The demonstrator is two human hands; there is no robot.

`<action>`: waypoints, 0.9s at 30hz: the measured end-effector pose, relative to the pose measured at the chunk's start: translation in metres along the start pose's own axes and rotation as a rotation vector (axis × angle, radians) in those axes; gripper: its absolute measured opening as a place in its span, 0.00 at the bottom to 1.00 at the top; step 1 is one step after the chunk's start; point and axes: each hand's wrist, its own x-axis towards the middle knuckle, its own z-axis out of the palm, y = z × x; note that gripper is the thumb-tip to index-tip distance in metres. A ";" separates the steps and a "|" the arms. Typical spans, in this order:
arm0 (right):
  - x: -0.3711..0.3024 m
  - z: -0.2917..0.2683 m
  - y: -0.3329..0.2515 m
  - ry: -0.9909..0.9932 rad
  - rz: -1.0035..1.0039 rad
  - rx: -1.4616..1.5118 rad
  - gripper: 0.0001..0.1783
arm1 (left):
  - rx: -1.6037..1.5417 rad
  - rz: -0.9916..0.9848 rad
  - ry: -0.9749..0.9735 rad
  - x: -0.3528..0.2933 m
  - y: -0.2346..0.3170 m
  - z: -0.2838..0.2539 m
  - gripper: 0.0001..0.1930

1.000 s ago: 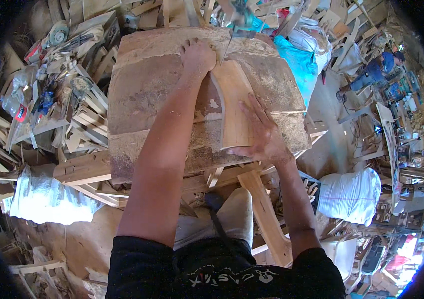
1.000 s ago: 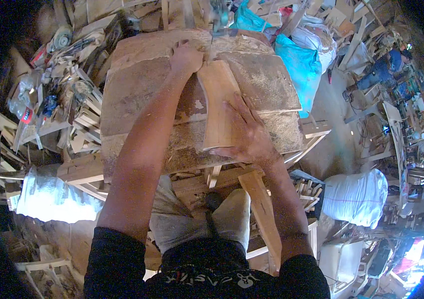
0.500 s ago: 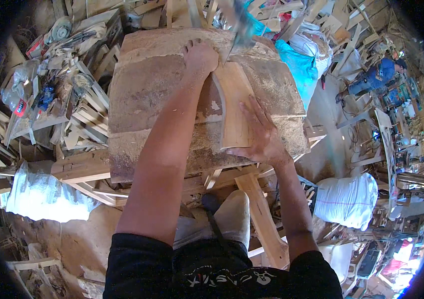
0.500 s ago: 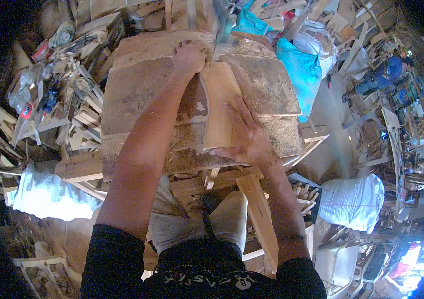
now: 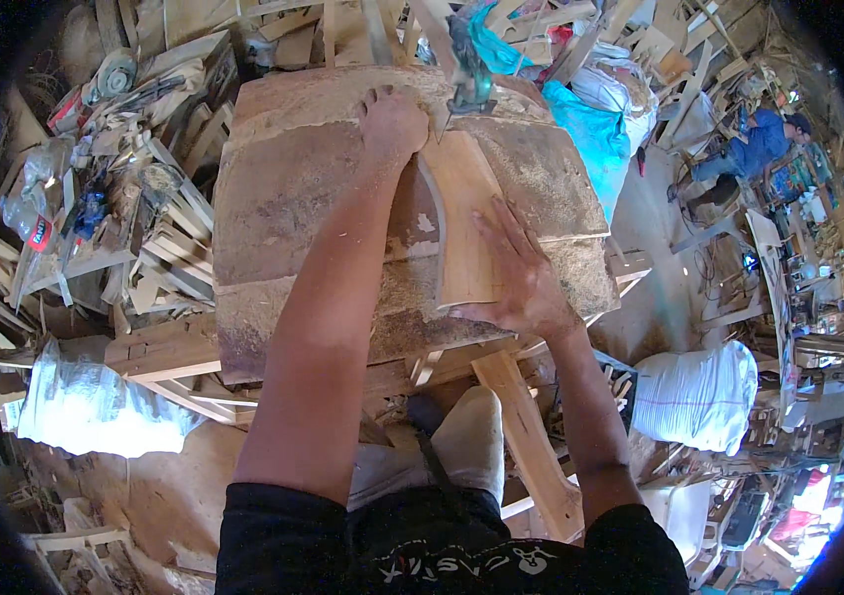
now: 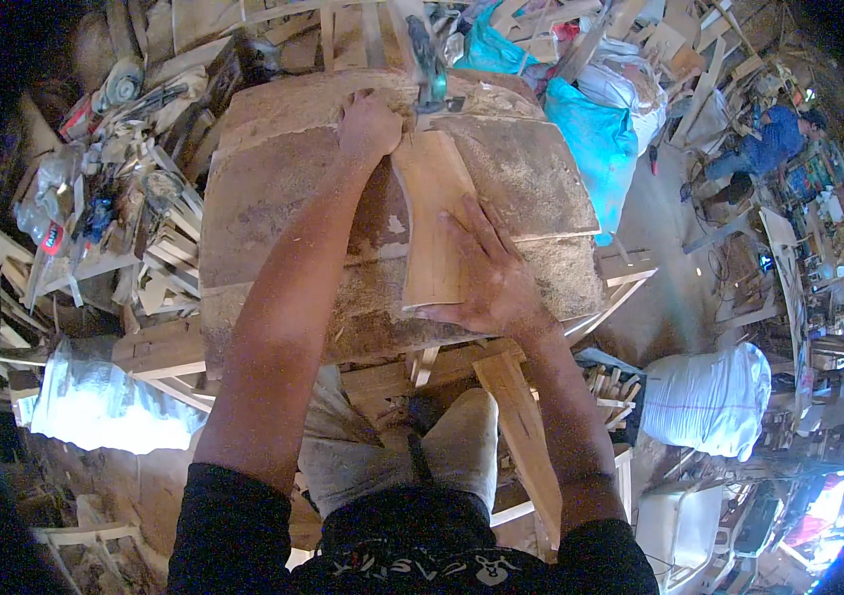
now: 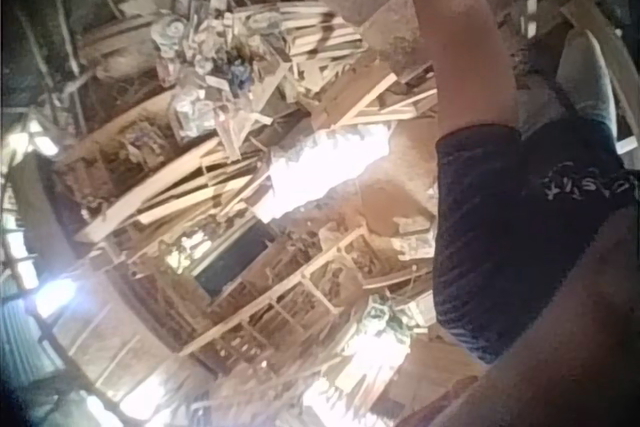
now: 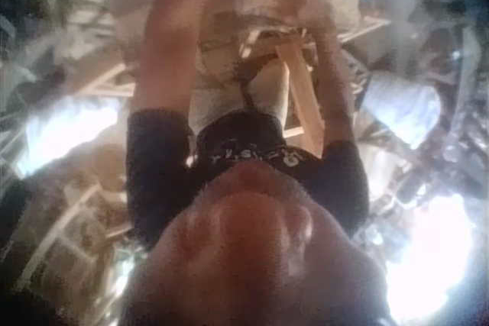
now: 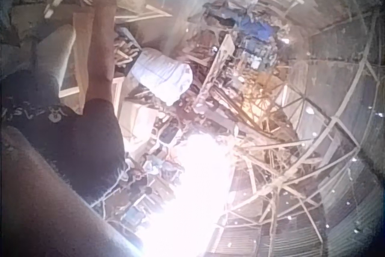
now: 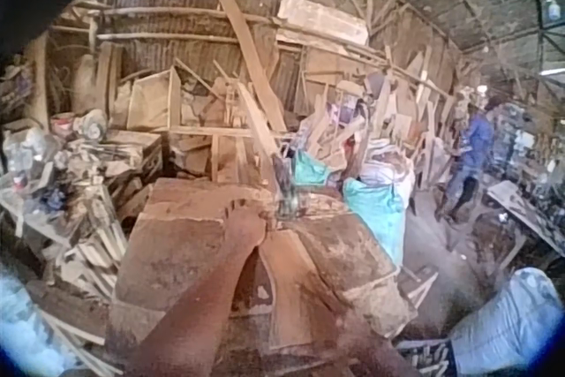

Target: The person cuts a curved piece of wood using a scroll saw.

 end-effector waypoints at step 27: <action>0.006 0.001 0.001 -0.018 0.042 0.034 0.66 | 0.010 0.005 0.026 0.008 -0.004 0.005 0.28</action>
